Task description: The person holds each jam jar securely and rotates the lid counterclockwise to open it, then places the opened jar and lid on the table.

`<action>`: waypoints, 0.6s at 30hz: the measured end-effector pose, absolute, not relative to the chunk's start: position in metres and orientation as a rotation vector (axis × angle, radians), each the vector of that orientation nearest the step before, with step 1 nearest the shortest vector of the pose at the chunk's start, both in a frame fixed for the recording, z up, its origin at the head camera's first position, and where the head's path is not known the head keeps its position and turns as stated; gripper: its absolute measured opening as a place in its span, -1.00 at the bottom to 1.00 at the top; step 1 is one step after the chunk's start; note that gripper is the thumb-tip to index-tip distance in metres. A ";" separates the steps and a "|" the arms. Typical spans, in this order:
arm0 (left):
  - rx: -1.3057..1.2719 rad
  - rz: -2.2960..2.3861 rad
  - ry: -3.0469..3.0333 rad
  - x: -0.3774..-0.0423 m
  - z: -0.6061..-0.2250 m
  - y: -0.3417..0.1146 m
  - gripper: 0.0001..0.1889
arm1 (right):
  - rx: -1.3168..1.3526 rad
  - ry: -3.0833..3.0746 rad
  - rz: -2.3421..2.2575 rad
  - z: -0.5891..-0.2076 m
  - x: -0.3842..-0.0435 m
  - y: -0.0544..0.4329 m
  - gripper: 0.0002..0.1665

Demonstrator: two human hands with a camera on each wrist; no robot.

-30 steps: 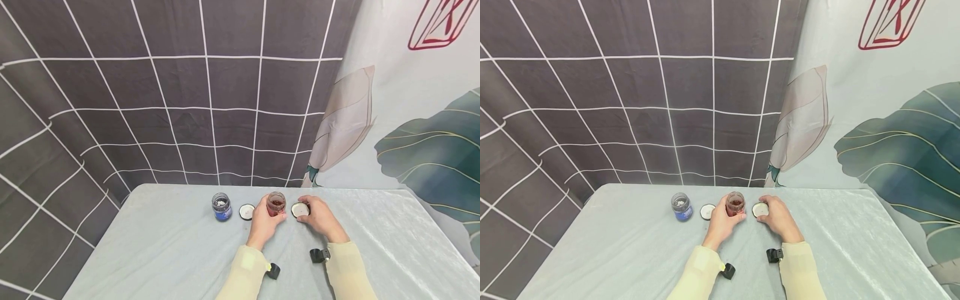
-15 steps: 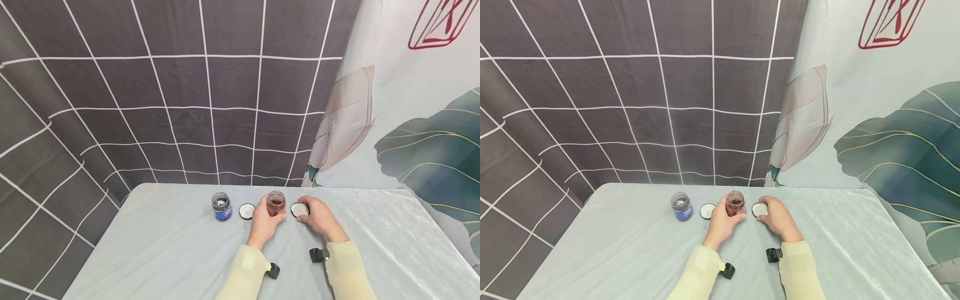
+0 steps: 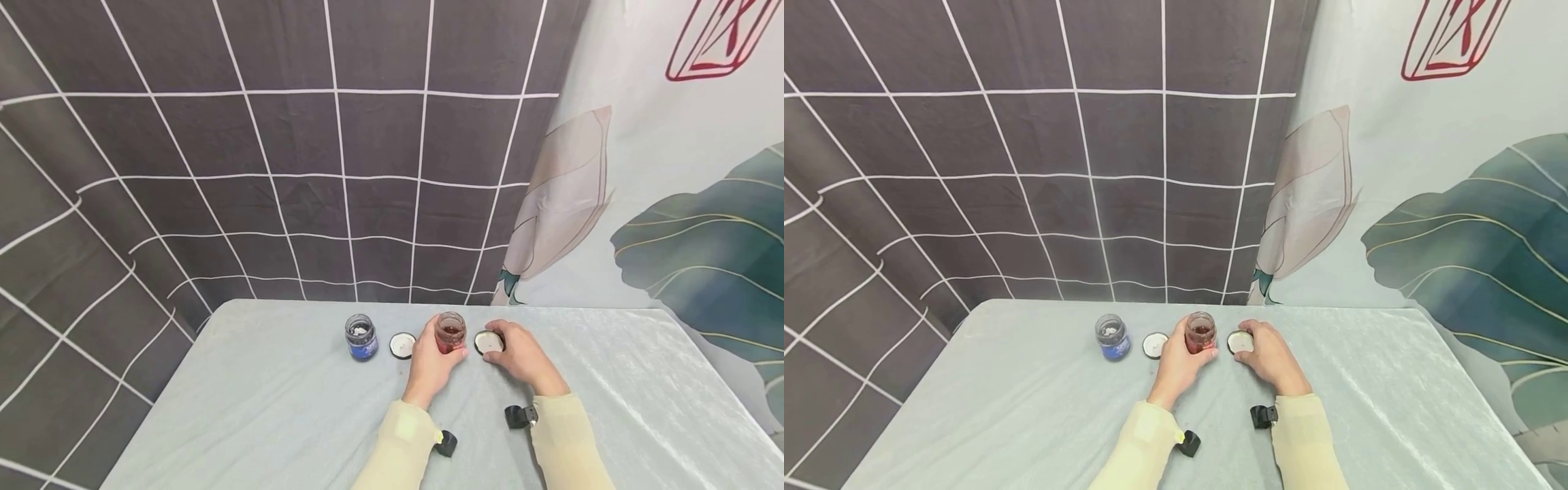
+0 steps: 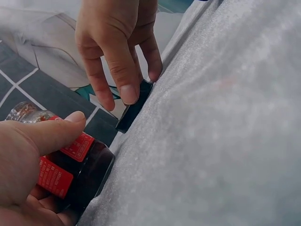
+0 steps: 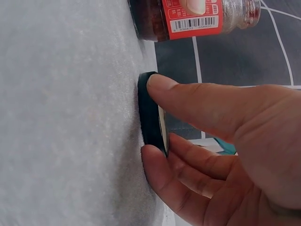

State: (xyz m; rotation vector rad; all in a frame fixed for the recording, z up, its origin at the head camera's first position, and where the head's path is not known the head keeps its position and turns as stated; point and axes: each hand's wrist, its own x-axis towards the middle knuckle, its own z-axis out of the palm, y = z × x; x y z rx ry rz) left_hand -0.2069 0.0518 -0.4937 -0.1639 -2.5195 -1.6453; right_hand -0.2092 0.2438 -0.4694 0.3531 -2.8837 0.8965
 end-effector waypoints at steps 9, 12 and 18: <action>-0.166 -1.635 -2.520 -0.207 -0.489 0.051 -0.04 | 0.344 -2.852 0.921 -0.468 -0.207 0.244 -0.38; -0.184 -1.631 -2.498 -0.205 -0.487 0.049 -0.02 | 0.330 -2.861 0.904 -0.467 -0.206 0.243 -0.37; -0.197 -1.634 -2.484 -0.204 -0.476 0.044 0.01 | 0.299 -2.860 0.917 -0.460 -0.203 0.241 -0.38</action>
